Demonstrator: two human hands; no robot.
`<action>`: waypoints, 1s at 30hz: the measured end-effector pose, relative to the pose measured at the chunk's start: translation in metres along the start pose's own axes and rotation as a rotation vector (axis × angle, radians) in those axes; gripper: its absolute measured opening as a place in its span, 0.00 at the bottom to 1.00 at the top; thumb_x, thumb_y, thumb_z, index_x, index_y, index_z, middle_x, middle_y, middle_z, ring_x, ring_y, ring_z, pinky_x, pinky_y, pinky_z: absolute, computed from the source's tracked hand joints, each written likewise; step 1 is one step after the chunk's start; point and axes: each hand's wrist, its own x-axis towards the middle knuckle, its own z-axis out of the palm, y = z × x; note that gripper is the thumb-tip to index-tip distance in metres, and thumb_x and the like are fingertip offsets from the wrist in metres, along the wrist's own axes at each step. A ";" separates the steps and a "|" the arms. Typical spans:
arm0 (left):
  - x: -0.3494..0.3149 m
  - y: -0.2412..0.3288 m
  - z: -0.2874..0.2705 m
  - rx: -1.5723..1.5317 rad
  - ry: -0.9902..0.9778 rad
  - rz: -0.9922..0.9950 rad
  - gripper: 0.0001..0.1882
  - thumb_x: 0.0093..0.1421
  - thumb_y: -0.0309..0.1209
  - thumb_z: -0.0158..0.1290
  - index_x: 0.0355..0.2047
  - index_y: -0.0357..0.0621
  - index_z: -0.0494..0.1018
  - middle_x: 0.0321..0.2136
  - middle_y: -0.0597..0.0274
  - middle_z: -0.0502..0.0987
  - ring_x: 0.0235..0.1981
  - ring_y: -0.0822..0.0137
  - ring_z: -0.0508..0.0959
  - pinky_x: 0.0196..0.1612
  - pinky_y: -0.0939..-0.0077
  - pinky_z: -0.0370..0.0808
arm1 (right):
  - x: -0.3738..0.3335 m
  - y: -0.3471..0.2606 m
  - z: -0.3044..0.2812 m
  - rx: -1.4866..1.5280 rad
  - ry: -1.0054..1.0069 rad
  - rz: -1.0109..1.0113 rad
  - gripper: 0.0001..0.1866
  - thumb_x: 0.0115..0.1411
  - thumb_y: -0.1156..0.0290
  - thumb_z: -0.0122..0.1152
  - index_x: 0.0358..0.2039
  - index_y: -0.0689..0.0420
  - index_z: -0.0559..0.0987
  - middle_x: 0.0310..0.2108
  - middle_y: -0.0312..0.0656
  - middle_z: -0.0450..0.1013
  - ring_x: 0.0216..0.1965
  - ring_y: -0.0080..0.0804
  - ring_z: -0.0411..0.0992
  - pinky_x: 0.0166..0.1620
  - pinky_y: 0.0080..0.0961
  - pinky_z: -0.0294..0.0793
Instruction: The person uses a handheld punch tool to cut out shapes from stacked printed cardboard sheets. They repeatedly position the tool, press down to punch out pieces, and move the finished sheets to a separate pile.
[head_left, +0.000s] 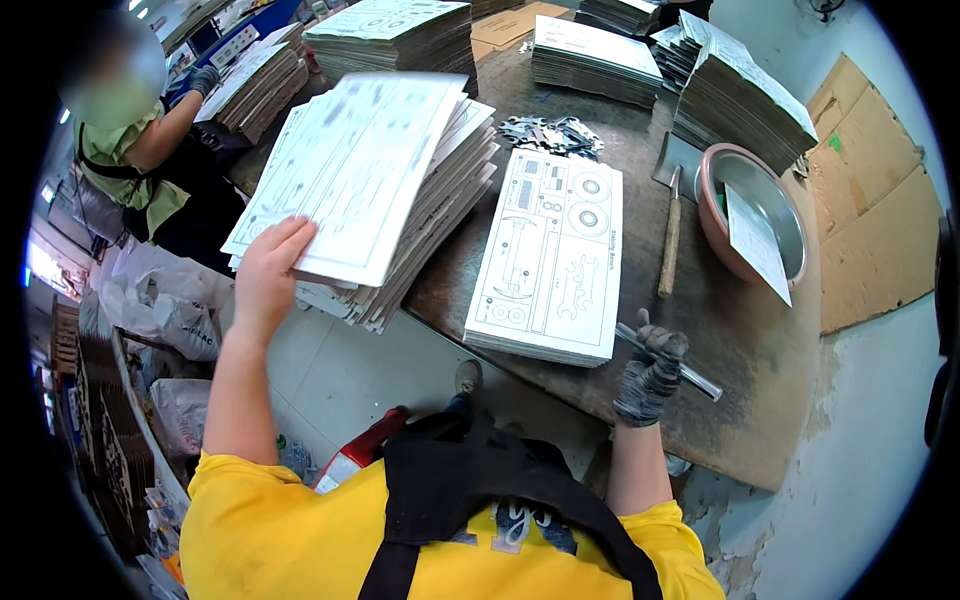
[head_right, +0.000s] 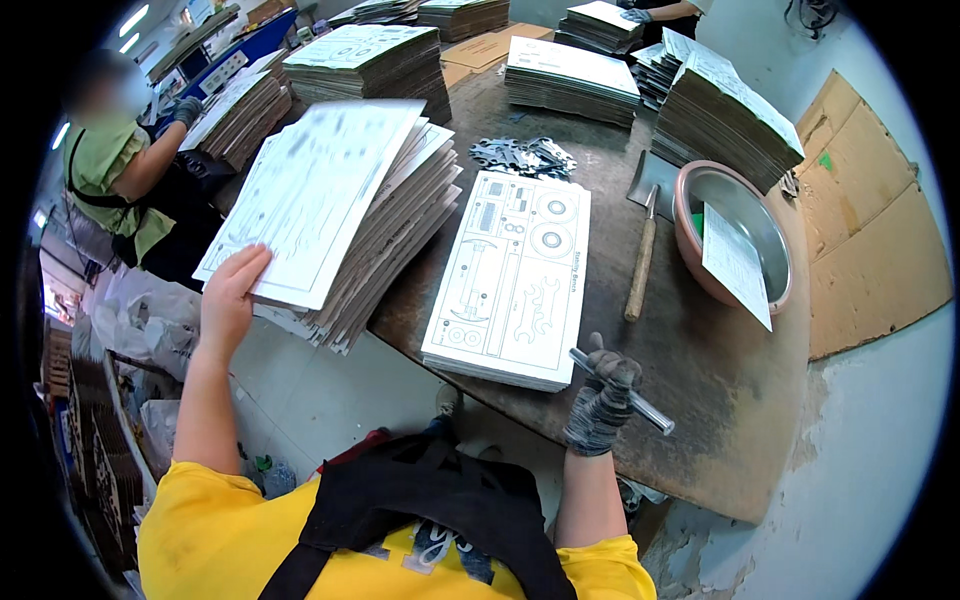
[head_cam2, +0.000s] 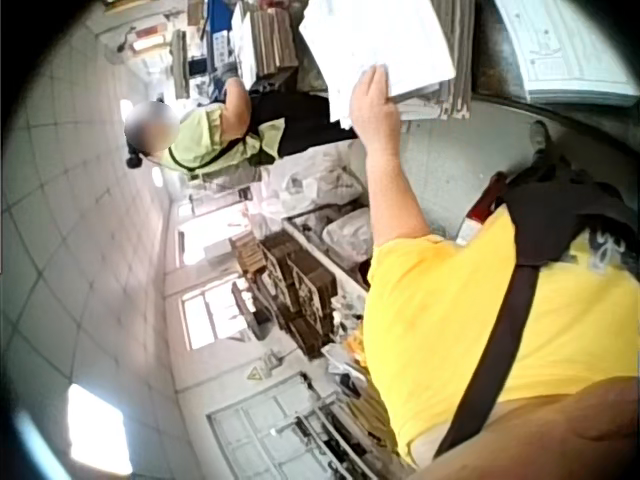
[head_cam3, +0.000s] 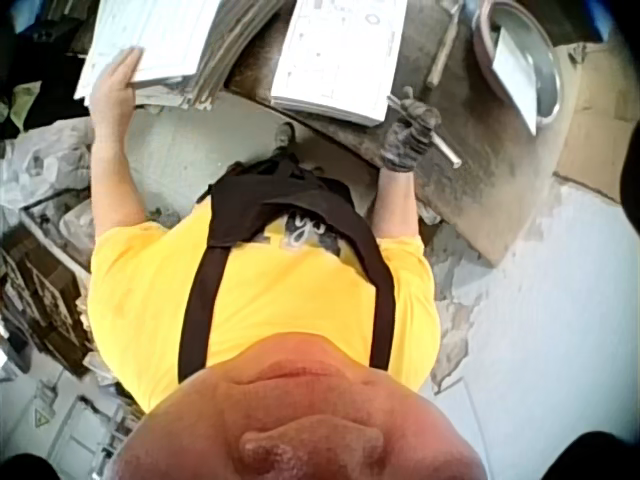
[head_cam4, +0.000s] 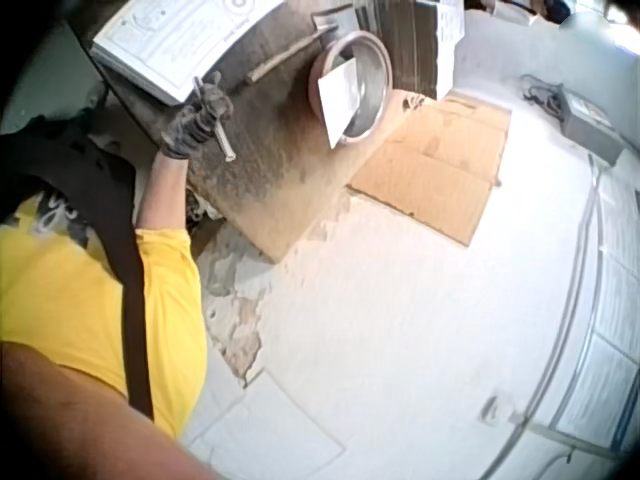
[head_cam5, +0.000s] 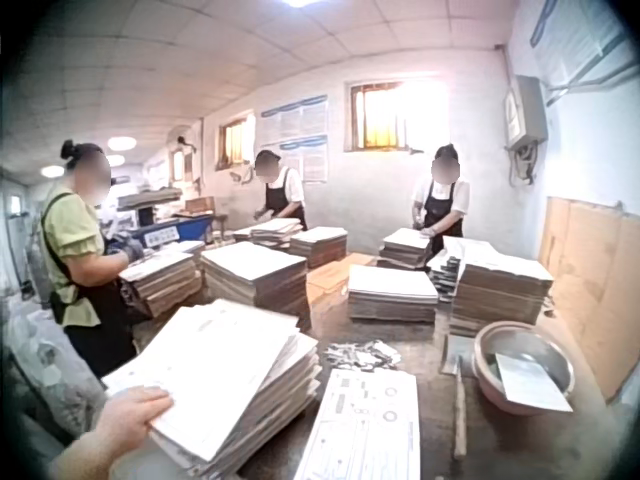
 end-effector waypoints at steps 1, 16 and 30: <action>-0.012 -0.024 -0.002 -0.068 -0.104 -0.112 0.19 0.46 0.14 0.44 0.39 0.40 0.73 0.40 0.55 0.74 0.44 0.57 0.72 0.48 0.71 0.68 | 0.003 0.007 0.007 0.000 -0.002 0.040 0.16 0.54 0.61 0.55 0.15 0.53 0.66 0.15 0.32 0.61 0.23 0.25 0.63 0.56 0.44 0.58; 0.028 0.124 0.257 -0.307 -0.425 0.281 0.29 0.52 0.37 0.47 0.52 0.35 0.60 0.55 0.50 0.58 0.59 0.55 0.55 0.60 0.60 0.49 | 0.117 0.175 0.039 -0.118 -0.220 0.043 0.16 0.54 0.61 0.55 0.16 0.54 0.67 0.14 0.32 0.63 0.20 0.23 0.62 0.53 0.39 0.62; 0.026 0.121 0.267 -0.276 -0.360 0.268 0.27 0.50 0.34 0.47 0.50 0.33 0.62 0.54 0.48 0.60 0.56 0.52 0.59 0.58 0.59 0.54 | 0.104 0.183 0.041 -0.429 -0.300 0.188 0.11 0.55 0.62 0.56 0.28 0.57 0.75 0.24 0.35 0.72 0.29 0.21 0.67 0.37 0.20 0.65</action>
